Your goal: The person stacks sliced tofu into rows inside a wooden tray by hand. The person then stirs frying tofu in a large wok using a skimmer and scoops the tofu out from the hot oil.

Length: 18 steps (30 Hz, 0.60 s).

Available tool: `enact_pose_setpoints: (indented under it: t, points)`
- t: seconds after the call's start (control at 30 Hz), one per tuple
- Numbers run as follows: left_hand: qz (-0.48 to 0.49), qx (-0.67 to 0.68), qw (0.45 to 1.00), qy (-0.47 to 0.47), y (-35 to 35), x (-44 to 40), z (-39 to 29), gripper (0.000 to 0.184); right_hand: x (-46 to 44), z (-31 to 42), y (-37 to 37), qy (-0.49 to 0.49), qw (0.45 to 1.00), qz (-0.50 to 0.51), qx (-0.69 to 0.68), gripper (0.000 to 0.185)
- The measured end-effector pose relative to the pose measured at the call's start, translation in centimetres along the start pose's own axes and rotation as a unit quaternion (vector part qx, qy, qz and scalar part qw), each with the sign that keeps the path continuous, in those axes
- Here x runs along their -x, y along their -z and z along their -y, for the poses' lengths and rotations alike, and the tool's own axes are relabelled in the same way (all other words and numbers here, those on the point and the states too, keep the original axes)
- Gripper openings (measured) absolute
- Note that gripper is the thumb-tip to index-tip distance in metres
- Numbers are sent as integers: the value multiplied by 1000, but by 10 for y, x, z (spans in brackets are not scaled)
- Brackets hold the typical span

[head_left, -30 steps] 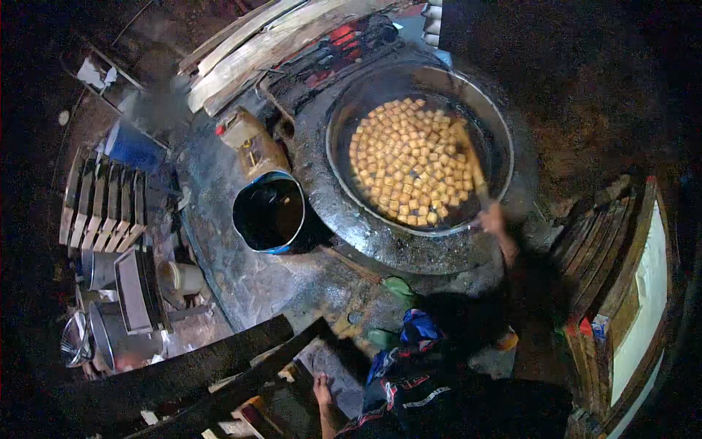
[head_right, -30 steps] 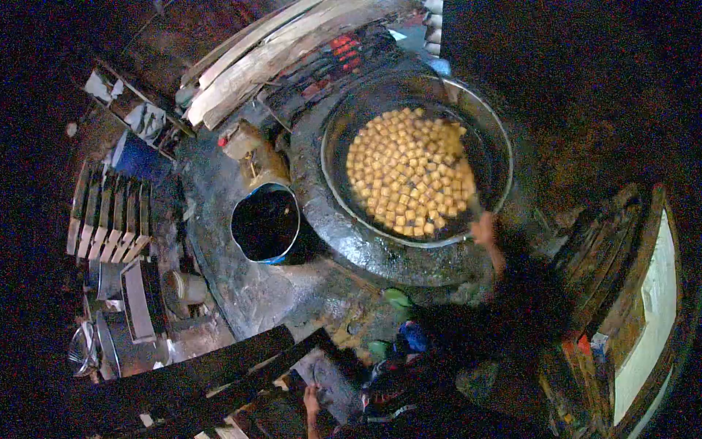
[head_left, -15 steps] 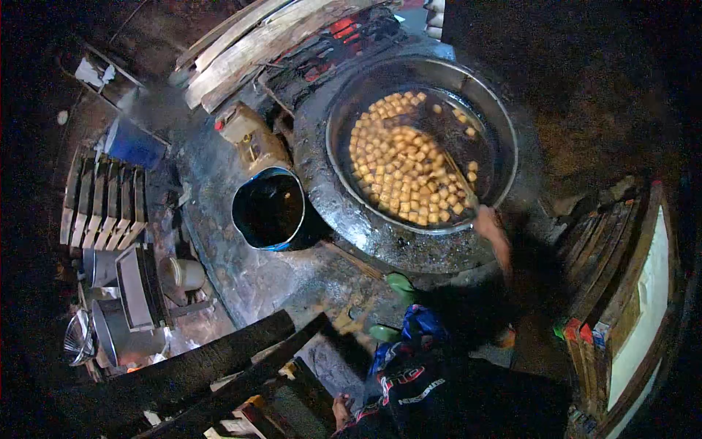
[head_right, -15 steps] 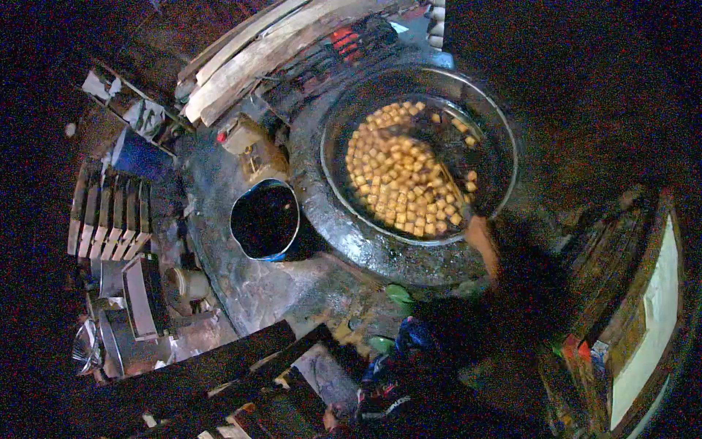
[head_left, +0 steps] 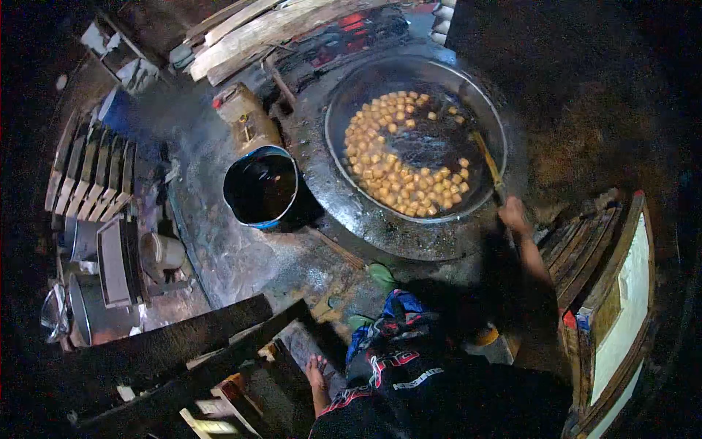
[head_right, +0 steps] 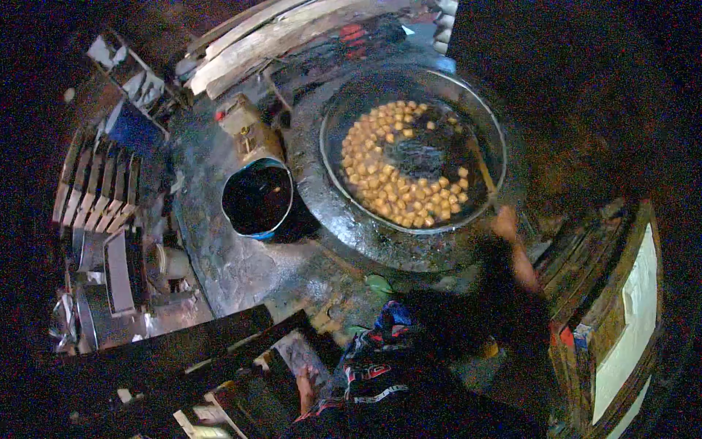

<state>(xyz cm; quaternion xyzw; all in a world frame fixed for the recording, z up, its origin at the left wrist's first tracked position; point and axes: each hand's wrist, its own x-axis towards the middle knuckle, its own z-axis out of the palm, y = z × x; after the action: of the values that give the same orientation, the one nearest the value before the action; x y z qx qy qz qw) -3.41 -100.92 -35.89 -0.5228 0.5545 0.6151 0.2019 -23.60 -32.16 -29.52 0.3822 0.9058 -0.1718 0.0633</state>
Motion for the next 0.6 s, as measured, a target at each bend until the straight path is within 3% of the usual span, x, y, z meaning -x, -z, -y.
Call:
enact_pose_setpoints:
  t: [0.13, 0.23, 0.4, 0.53, 0.6]
  points:
    - [-10, -7, 1000, -24, 34, 10, 56, 33, -29, 9, -12, -28, 998, 53, 16, 14]
    - [15, 28, 994, -100, 61, -5, 118, 26, -23, 21, -32, -39, 993, 108, -19, 15]
    - [-27, 90, 996, -3, 65, 16, 167, 24, 23, 48, -68, -26, 967, 206, -146, 17]
    - [-17, 106, 994, 12, 63, 3, 170, 23, 52, 44, -49, 99, 934, 221, -261, 22]
    - [2, 100, 995, -4, 58, -7, 158, 22, 76, 62, -7, 23, 974, 225, 6, 22]
